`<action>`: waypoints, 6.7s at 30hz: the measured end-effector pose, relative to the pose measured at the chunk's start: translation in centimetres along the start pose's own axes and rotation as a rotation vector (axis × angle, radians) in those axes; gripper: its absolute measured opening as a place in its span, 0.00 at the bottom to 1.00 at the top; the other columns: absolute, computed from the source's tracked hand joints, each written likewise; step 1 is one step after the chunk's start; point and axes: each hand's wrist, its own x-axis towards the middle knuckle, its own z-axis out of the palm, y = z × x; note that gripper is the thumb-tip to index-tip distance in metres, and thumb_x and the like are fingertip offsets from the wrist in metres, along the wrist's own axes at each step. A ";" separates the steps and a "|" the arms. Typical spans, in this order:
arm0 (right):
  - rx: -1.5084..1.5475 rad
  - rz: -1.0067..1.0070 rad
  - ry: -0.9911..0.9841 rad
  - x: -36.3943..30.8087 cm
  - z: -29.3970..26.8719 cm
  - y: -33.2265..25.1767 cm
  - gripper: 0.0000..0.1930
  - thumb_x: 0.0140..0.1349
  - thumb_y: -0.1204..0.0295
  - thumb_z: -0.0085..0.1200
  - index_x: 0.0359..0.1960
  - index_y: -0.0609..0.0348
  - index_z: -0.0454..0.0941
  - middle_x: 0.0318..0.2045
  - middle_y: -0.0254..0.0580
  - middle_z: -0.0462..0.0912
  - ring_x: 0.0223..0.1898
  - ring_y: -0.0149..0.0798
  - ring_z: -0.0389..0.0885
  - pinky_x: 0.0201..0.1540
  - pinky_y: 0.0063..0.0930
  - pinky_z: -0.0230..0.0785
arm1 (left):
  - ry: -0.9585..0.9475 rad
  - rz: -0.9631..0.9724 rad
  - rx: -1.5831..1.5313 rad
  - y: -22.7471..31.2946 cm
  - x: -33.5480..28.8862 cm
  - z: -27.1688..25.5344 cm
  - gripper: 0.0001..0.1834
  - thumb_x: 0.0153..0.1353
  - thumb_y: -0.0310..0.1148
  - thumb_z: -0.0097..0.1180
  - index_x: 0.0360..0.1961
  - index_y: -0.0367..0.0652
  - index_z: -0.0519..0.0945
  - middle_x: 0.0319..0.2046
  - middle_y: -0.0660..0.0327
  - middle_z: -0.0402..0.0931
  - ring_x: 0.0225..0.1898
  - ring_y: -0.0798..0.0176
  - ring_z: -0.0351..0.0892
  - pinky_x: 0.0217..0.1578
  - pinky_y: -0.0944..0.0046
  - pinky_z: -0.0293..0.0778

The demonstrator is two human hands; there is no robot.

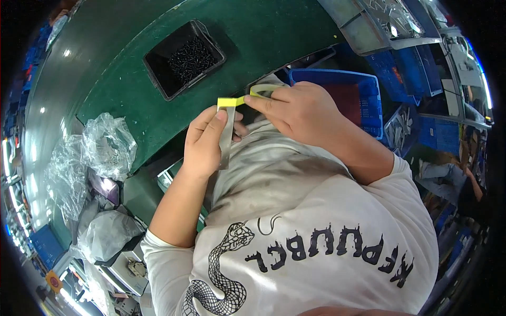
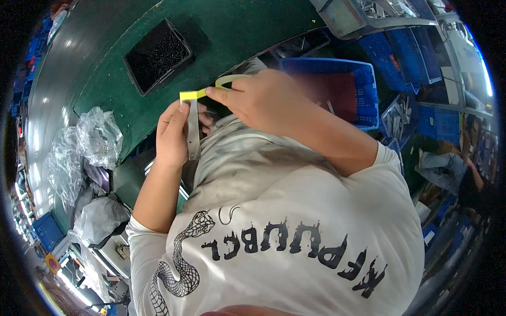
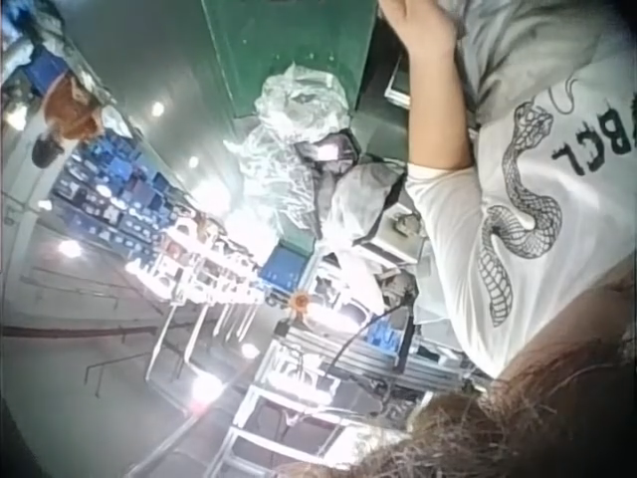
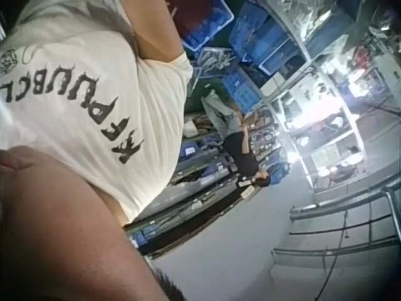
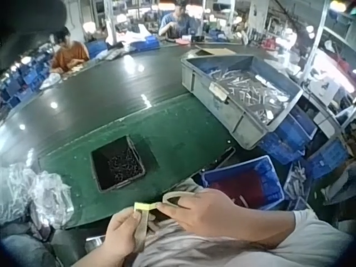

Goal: Applying yellow adhesive tape to small metal components at a manufacturing workbench.

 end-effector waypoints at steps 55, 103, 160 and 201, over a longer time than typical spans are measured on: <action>1.127 0.319 -0.202 1.8 1.5 1.8 0.16 0.69 0.63 0.54 0.50 0.62 0.79 0.43 0.43 0.82 0.45 0.42 0.79 0.52 0.36 0.71 | 0.129 0.275 -0.352 6.9 2.4 3.8 0.07 0.72 0.32 0.42 0.48 0.44 0.66 0.35 0.58 0.70 0.37 0.59 0.74 0.41 0.55 0.75; 0.299 0.409 -0.310 -17.4 1.4 9.7 0.17 0.66 0.53 0.51 0.32 0.52 0.84 0.32 0.47 0.81 0.36 0.52 0.81 0.39 0.46 0.74 | -0.235 0.543 0.899 2.4 0.9 2.6 0.37 0.56 0.26 0.63 0.67 0.32 0.63 0.47 0.47 0.82 0.46 0.50 0.82 0.52 0.56 0.74; 0.792 -1.369 -0.332 13.4 -8.7 -24.8 0.12 0.63 0.64 0.51 0.41 0.59 0.76 0.39 0.55 0.81 0.47 0.53 0.79 0.48 0.47 0.71 | 0.432 0.169 2.369 10.5 7.0 -25.4 0.11 0.62 0.32 0.48 0.44 0.47 0.77 0.46 0.59 0.76 0.52 0.53 0.74 0.53 0.53 0.68; 1.031 -1.780 0.089 14.6 -1.8 -29.1 0.18 0.66 0.61 0.49 0.34 0.68 0.80 0.30 0.57 0.81 0.33 0.58 0.79 0.38 0.52 0.70 | 0.561 0.244 2.230 9.5 6.2 -26.2 0.11 0.61 0.31 0.48 0.44 0.47 0.77 0.45 0.58 0.76 0.51 0.52 0.75 0.50 0.52 0.71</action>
